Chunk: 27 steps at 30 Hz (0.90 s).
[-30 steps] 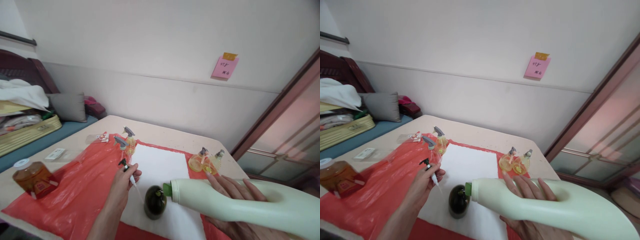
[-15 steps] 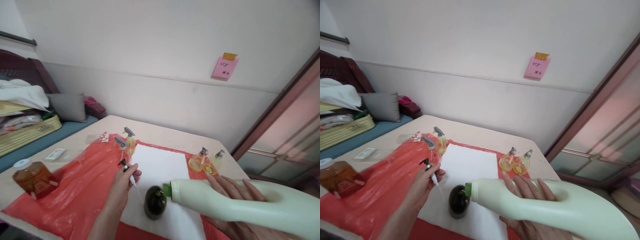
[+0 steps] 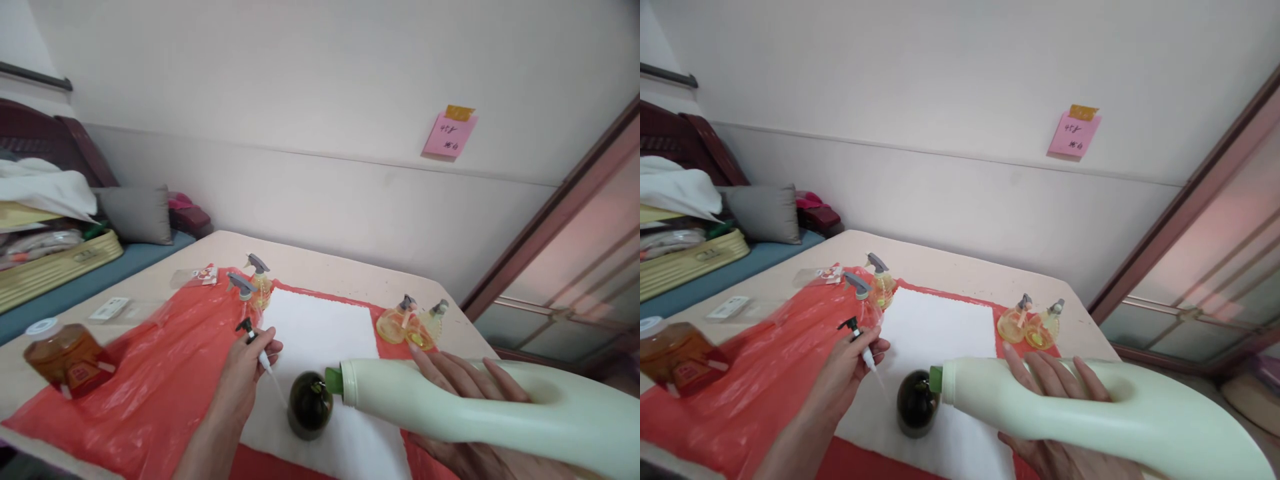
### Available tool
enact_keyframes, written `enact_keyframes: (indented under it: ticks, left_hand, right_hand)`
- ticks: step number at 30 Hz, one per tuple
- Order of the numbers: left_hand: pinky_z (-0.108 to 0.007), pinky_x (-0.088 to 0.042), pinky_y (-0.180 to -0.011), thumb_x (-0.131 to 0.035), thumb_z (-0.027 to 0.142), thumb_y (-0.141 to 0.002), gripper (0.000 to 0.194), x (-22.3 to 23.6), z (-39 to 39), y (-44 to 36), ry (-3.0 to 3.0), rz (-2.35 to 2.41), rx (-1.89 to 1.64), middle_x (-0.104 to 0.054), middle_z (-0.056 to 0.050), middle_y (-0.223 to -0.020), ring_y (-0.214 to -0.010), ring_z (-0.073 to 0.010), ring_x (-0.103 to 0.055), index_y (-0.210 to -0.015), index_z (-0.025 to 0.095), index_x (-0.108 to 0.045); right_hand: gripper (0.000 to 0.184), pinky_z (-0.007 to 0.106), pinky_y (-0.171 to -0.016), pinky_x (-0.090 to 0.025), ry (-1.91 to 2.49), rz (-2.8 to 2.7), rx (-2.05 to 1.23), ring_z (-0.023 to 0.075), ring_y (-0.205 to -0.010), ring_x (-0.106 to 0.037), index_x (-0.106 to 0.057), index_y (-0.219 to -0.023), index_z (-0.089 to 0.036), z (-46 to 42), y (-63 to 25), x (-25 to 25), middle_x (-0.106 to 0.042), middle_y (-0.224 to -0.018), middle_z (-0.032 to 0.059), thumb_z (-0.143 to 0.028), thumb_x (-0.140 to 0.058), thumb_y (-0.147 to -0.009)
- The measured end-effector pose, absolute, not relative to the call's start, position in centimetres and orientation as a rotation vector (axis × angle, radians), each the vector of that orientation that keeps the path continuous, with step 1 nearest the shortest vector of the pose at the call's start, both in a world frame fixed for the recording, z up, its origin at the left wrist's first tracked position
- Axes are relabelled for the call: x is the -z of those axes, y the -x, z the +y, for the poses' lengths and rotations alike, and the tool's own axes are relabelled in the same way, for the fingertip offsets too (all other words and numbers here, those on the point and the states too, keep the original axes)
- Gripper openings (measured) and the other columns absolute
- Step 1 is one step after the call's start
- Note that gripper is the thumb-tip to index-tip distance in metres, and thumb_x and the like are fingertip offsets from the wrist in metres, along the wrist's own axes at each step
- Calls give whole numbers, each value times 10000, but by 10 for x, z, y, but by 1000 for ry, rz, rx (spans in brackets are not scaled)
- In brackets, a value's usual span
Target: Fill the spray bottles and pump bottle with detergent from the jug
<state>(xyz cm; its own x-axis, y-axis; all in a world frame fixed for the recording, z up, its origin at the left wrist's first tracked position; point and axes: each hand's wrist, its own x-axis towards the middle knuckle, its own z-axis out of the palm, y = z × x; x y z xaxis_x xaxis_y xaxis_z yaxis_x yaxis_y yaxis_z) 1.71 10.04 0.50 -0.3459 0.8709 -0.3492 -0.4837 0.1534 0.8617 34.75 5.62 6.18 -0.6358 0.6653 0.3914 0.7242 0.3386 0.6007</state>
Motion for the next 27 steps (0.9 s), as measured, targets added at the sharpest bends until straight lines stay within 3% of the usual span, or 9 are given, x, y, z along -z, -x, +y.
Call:
enact_keyframes:
  ticks: [10, 16, 23, 27]
  left_hand:
    - [-268, -531, -723, -864, 436, -652, 391, -2, 99, -15, -457, 1241, -1479, -734, -67, -745, -718, -146, -680, -817, 172, -628]
    - [-263, -527, -696, -880, 441, -605, 417, -5, 100, -17, -432, 1255, -1491, -730, -70, -726, -703, -148, -671, -795, 166, -631]
    - [-270, -530, -707, -879, 446, -605, 421, -7, 99, -17, -433, 1259, -1490, -734, -77, -734, -715, -149, -670, -796, 162, -635]
    - [-266, -528, -701, -882, 441, -600, 436, -5, 100, -19, -419, 1252, -1495, -732, -71, -729, -719, -151, -671, -825, 164, -633]
  right_hand:
    - [503, 630, -1071, -370, 1248, -2524, 1220, 376, -1196, -576, -524, -1425, -239, 59, -351, -62, -621, -1315, 150, -385, -504, -943]
    - [452, 632, -1040, -336, 1108, -2464, 1217, 380, -1059, -622, -618, -1315, -215, 70, -352, -52, -677, -1175, 149, -379, -501, -911]
    - [749, 487, -1044, -339, 1132, -2347, 921, 343, -1096, -606, -476, -1435, -198, 85, -364, -23, -689, -1211, 126, -592, -608, -812]
    - [840, 527, -940, -427, 1436, -2123, 476, 419, -1071, -628, -551, -1375, -272, 90, -369, -2, -722, -1159, 110, -672, -716, -654]
